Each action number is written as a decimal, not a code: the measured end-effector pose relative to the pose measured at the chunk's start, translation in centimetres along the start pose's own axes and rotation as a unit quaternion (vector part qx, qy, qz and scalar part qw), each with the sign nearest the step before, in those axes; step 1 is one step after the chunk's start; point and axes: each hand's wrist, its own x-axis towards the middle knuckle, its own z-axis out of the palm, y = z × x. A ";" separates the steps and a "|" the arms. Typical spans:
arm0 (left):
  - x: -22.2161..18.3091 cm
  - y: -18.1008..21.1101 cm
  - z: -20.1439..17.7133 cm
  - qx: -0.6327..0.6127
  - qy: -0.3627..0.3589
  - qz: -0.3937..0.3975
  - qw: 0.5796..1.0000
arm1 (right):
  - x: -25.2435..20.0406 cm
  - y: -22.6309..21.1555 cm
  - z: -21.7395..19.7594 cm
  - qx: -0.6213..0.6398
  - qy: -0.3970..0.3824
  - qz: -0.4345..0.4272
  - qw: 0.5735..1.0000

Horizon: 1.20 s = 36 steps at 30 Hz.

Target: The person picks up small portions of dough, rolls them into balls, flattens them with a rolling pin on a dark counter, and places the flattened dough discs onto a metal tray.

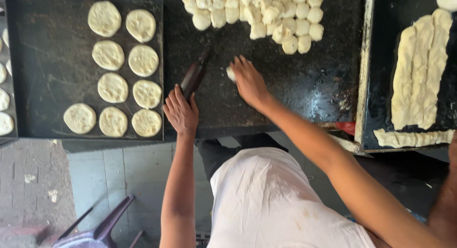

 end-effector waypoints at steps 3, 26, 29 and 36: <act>0.0 0.2 0.3 0.013 0.004 -0.001 1.000 | 4.9 2.2 0.9 0.037 -0.043 0.065 0.996; 6.8 2.3 0.0 -0.162 -0.136 0.229 0.950 | 3.0 -0.2 -4.6 0.096 0.200 -0.085 0.971; 8.7 2.7 1.4 -0.096 -0.151 0.222 0.959 | 4.3 2.0 -1.1 0.098 0.141 0.076 0.982; 8.1 3.0 1.2 -0.164 -0.078 0.185 0.966 | 1.9 2.2 -0.2 0.100 0.185 0.015 0.977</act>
